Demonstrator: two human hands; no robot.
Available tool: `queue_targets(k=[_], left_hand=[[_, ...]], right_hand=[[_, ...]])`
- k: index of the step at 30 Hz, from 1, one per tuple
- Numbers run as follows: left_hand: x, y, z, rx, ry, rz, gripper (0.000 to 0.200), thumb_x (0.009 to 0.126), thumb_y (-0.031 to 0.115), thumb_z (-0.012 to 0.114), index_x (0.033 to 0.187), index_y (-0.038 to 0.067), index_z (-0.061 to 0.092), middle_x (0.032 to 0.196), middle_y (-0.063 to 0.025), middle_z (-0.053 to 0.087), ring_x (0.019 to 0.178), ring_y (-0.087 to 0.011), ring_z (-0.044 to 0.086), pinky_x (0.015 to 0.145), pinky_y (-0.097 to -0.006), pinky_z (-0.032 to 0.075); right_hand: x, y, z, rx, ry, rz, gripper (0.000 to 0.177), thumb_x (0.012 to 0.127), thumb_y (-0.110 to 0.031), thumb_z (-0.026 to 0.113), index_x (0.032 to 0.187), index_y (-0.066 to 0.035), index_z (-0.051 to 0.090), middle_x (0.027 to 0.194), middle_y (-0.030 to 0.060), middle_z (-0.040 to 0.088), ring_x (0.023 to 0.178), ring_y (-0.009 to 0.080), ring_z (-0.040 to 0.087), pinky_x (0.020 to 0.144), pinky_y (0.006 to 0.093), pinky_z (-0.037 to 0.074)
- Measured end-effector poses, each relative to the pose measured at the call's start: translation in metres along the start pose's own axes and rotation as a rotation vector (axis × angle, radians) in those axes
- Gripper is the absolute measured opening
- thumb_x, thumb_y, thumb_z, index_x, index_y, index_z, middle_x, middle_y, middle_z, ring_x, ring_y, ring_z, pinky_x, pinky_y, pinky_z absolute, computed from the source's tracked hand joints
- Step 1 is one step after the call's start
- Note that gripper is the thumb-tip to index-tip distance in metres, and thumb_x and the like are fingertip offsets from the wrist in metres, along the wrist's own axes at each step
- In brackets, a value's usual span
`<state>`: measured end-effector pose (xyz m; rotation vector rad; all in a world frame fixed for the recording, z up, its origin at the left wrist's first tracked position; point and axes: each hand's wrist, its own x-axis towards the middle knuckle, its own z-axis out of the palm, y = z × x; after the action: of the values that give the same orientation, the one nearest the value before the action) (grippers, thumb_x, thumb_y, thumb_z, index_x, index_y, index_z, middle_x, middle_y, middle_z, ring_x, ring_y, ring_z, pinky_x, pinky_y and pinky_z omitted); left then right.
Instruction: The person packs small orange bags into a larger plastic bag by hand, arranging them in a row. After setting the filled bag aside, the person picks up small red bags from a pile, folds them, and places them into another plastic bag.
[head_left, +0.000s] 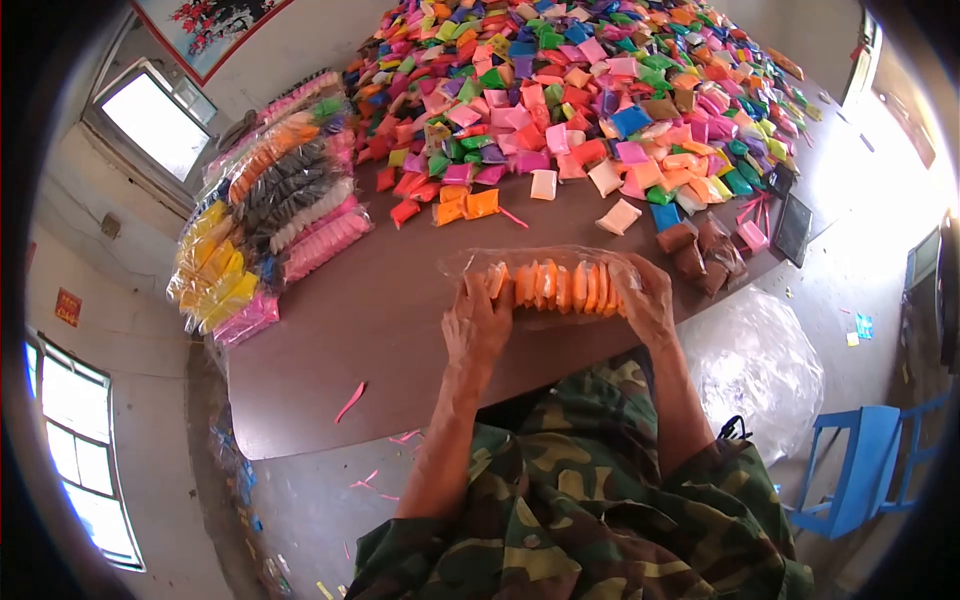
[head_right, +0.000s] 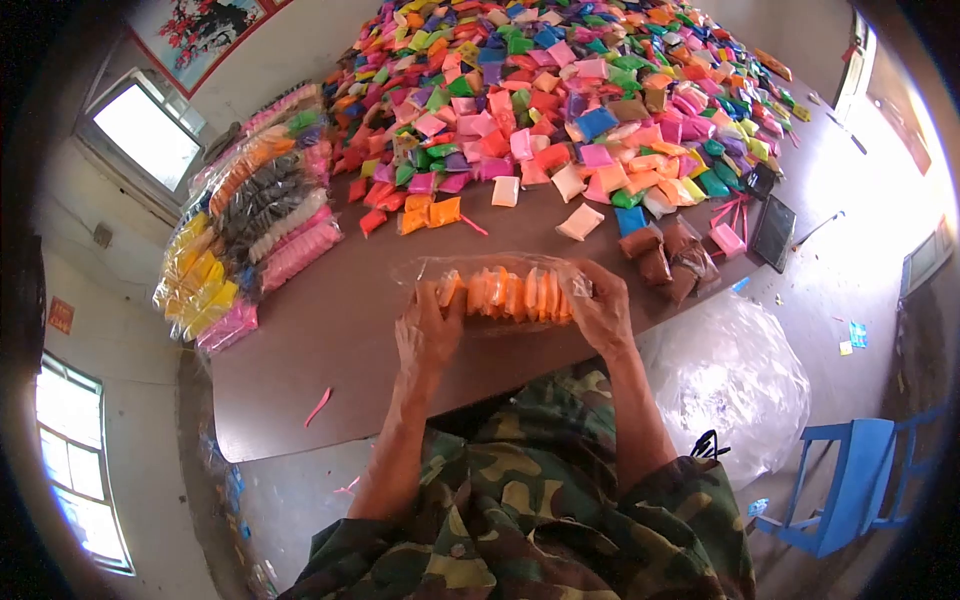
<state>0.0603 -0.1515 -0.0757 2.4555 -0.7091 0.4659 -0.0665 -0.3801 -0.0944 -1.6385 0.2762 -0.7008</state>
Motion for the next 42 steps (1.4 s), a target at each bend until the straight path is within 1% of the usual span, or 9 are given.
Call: queue_targets(k=[7,13,16,22,25,28,31,37,42], left_hand=[[-0.004,0.016,-0.033,-0.101,0.041,0.052,0.048,0.093,0.026,0.078,0.133,0.005,0.061,0.111,-0.025,0.072,0.095,-0.0429,0.074,0.078,-0.051,0.059],[-0.026,-0.013,-0.055,-0.191,0.055,0.01,0.054,0.085,0.018,0.086,0.132,0.004,0.063,0.123,-0.0165,0.071,0.089,-0.0231,0.075,0.067,-0.0394,0.061],[-0.031,-0.041,-0.055,-0.227,-0.021,-0.111,0.068,0.081,0.02,0.088,0.141,0.004,0.058,0.128,-0.0168,0.069,0.094,-0.0292,0.072,0.078,-0.042,0.06],[-0.008,-0.05,-0.055,-0.28,-0.331,-0.075,0.094,0.077,0.018,0.09,0.158,0.007,0.044,0.138,-0.0154,0.067,0.11,-0.0269,0.069,0.091,-0.0388,0.059],[0.006,-0.048,-0.053,-0.261,-0.402,0.023,0.1,0.076,0.019,0.092,0.162,0.009,0.04,0.142,-0.0152,0.066,0.106,-0.0258,0.07,0.09,-0.0381,0.058],[0.007,-0.042,-0.049,-0.333,-0.393,-0.109,0.094,0.078,0.02,0.093,0.158,0.007,0.046,0.137,-0.0207,0.067,0.115,-0.034,0.071,0.095,-0.0422,0.057],[0.005,-0.049,-0.039,-0.342,-0.302,-0.021,0.081,0.083,0.028,0.093,0.152,0.007,0.055,0.127,-0.0142,0.073,0.092,-0.0195,0.071,0.085,-0.0359,0.059],[-0.015,-0.043,-0.057,-0.433,-0.25,-0.149,0.06,0.087,0.028,0.091,0.137,0.003,0.068,0.111,-0.0107,0.078,0.09,-0.0149,0.072,0.081,-0.032,0.059],[-0.035,-0.068,-0.049,-0.416,-0.049,-0.162,0.049,0.083,0.02,0.092,0.121,-0.001,0.071,0.1,-0.0113,0.076,0.076,-0.0184,0.072,0.069,-0.0332,0.058]], right_hand=[[0.001,0.015,0.003,0.06,0.04,-0.016,0.028,0.105,-0.026,0.072,0.112,0.001,0.074,0.093,-0.0046,0.067,0.086,0.0049,0.057,0.074,0.0241,0.049],[0.0,0.006,0.003,0.056,0.033,0.006,0.029,0.105,-0.027,0.072,0.113,0.001,0.075,0.093,-0.0056,0.067,0.086,0.0036,0.056,0.074,0.0233,0.048],[0.0,0.006,0.004,0.048,0.033,-0.01,0.029,0.106,-0.027,0.071,0.114,0.0,0.075,0.094,-0.0062,0.067,0.086,0.0034,0.056,0.074,0.0229,0.048],[0.0,0.007,0.004,0.057,0.035,0.012,0.03,0.108,-0.028,0.068,0.115,0.0,0.076,0.096,-0.0058,0.068,0.087,0.0033,0.057,0.075,0.0233,0.049],[0.0,0.009,0.003,0.05,0.033,0.038,0.031,0.109,-0.03,0.066,0.116,-0.001,0.076,0.097,-0.0055,0.069,0.088,0.0034,0.058,0.076,0.0232,0.05],[0.0,0.009,0.004,0.093,0.034,0.016,0.033,0.11,-0.031,0.065,0.115,-0.001,0.077,0.097,-0.0053,0.069,0.088,0.0034,0.058,0.077,0.0227,0.049],[0.001,0.007,0.002,0.125,0.037,0.011,0.034,0.11,-0.032,0.064,0.112,-0.001,0.077,0.097,-0.0048,0.069,0.088,0.0036,0.058,0.078,0.0223,0.049],[0.001,0.001,0.008,0.175,0.021,0.063,0.035,0.111,-0.032,0.063,0.109,-0.001,0.077,0.094,-0.0053,0.067,0.087,0.0037,0.058,0.078,0.022,0.049],[0.004,0.001,0.039,0.192,0.053,0.071,0.035,0.111,-0.032,0.063,0.109,0.0,0.077,0.088,-0.0066,0.064,0.081,0.0026,0.055,0.071,0.0219,0.046]])
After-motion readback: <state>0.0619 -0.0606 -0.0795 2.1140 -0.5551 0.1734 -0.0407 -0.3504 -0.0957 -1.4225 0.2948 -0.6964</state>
